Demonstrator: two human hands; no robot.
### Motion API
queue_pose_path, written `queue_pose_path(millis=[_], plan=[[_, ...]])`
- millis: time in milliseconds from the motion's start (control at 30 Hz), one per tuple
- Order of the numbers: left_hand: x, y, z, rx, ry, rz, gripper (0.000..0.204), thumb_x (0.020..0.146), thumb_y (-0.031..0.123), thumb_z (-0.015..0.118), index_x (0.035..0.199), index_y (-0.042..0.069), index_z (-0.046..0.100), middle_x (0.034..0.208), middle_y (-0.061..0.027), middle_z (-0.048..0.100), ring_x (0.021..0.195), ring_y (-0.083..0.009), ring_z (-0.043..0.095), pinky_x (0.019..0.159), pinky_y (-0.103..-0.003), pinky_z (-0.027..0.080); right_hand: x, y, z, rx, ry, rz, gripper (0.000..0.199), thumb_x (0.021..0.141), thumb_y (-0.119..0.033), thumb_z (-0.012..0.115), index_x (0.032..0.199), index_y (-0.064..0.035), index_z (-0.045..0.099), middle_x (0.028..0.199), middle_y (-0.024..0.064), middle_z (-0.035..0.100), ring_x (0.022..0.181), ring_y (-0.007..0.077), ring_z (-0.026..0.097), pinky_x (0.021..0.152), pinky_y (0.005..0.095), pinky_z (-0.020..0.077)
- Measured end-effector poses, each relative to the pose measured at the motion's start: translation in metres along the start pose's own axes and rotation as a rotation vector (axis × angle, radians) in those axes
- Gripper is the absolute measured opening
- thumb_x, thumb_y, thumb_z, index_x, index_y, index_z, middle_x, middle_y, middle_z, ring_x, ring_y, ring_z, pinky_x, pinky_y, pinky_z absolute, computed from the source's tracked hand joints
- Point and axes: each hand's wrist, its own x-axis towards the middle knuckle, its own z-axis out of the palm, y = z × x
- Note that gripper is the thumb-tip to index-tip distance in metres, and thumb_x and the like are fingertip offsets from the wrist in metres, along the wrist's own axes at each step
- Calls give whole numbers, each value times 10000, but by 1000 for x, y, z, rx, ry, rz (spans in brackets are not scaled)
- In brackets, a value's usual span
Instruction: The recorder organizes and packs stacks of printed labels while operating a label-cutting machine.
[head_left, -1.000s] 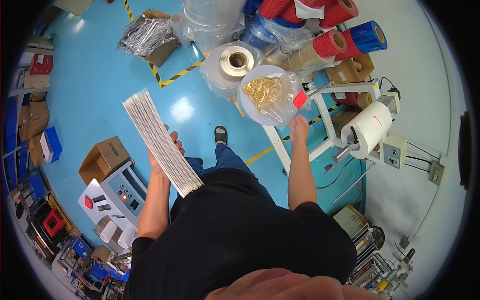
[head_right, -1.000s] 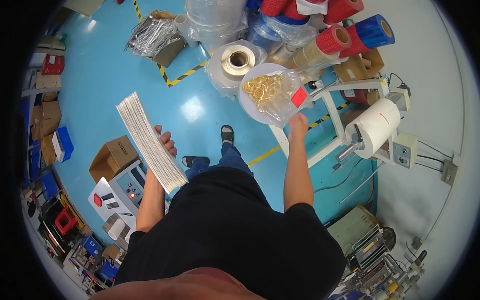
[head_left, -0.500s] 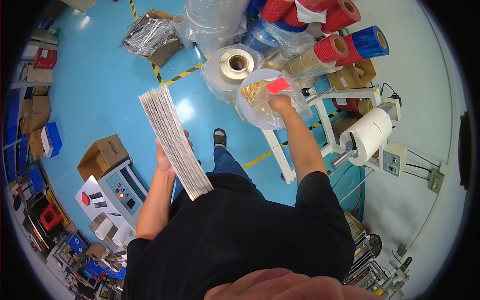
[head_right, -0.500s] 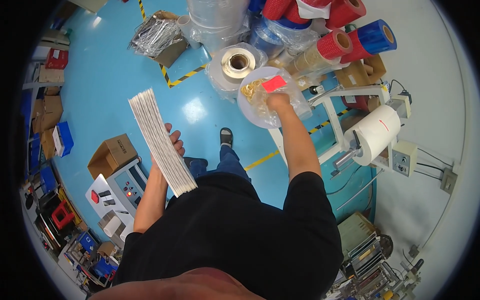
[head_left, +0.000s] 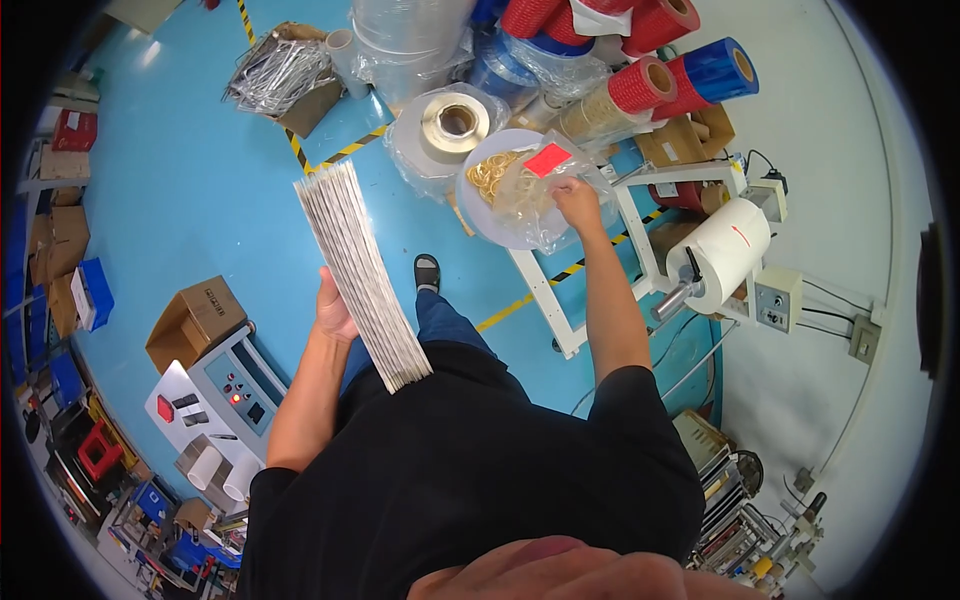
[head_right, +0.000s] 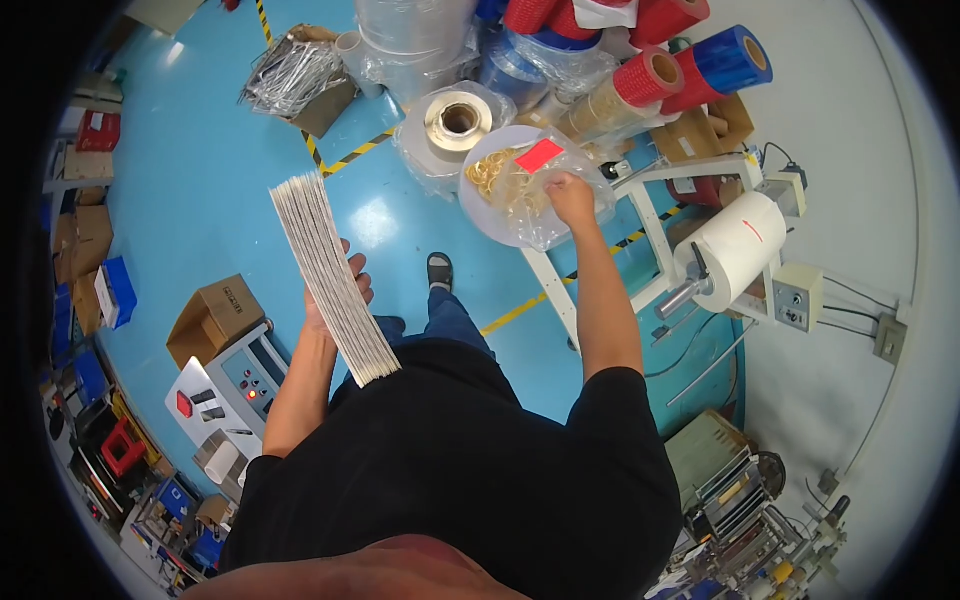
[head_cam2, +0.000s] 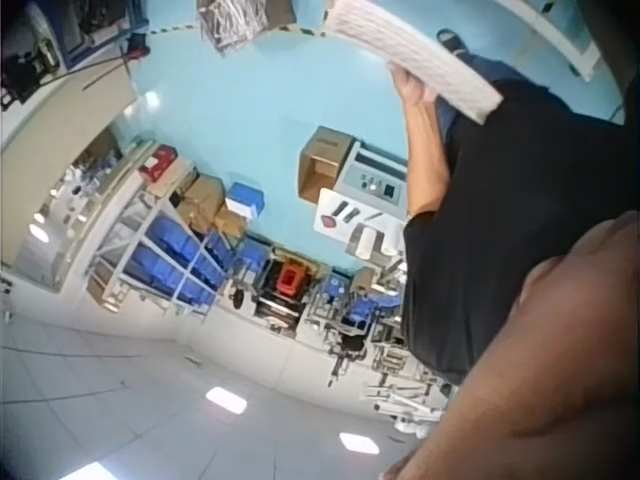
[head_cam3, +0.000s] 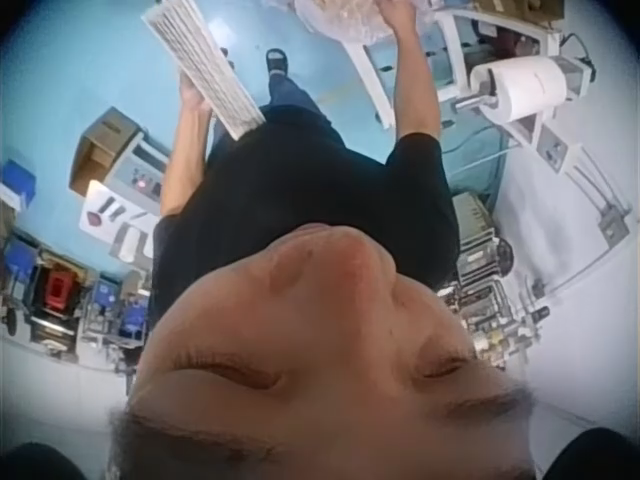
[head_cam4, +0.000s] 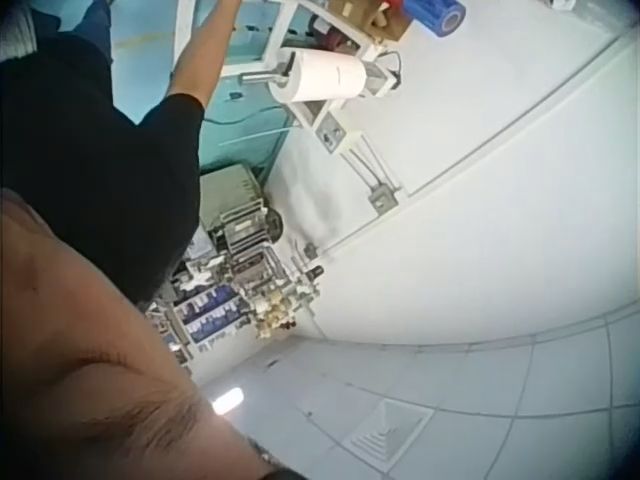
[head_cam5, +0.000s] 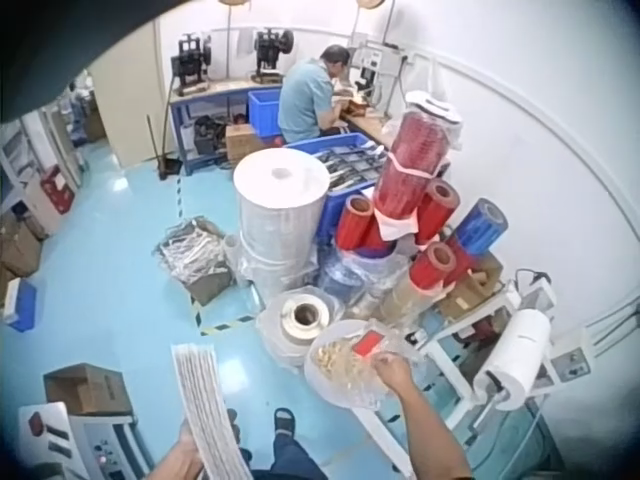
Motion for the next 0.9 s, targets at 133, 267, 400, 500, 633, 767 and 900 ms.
queue_pose_path(millis=[133, 267, 400, 500, 633, 767, 900], plan=[[11, -8, 7, -1, -24, -63, 446, 856, 338, 672, 1181, 107, 472, 905, -56, 539, 780, -205, 592, 648, -326, 522, 17, 18, 44, -479, -85, -180, 258, 787, -275, 614, 858, -46, 709, 825, 156, 689, 758, 327, 660, 702, 416, 518], [13, -9, 7, -27, 11, -82, 442, 853, 360, 671, 1170, 110, 492, 895, -60, 550, 787, -214, 596, 645, -333, 518, 18, 22, 84, -555, 135, -165, 287, 810, -340, 559, 841, -96, 707, 862, 159, 682, 862, 329, 651, 760, 421, 511], [0, -5, -3, 29, 24, -29, 522, 828, 442, 677, 1193, 113, 500, 909, -65, 556, 792, -224, 597, 642, -338, 520, 25, 13, 74, -419, -9, -137, 304, 804, -330, 541, 836, -69, 693, 892, 179, 678, 852, 330, 657, 762, 428, 513], [-7, -12, -6, 38, 27, 9, 604, 811, 502, 667, 1240, 118, 488, 973, -79, 555, 838, -244, 600, 663, -353, 532, 25, 16, 79, -497, -165, -149, 314, 843, -337, 511, 864, -77, 686, 937, 173, 680, 887, 336, 652, 752, 450, 511], [-1, -12, -11, 75, -128, -45, 746, 799, 566, 629, 1357, 119, 416, 1185, -107, 538, 1012, -291, 585, 800, -447, 554, 29, 53, 99, -561, -276, 203, 437, 926, -424, 374, 1113, -90, 586, 1014, 227, 640, 988, 386, 602, 883, 466, 457], [2, -8, -5, -2, -126, -48, 751, 755, 495, 724, 1279, 7, 496, 1203, -137, 606, 1062, -250, 621, 916, -428, 514, 21, 73, 89, -324, 49, -83, 307, 867, -290, 484, 817, -36, 649, 874, 228, 646, 828, 399, 612, 750, 467, 479], [-3, -7, -2, -29, -152, -48, 714, 754, 470, 733, 1270, 30, 509, 1176, -132, 614, 1016, -244, 638, 834, -409, 553, 2, 8, 41, -403, 128, -242, 190, 765, -166, 568, 695, -9, 650, 690, 193, 634, 702, 378, 624, 654, 425, 490]])
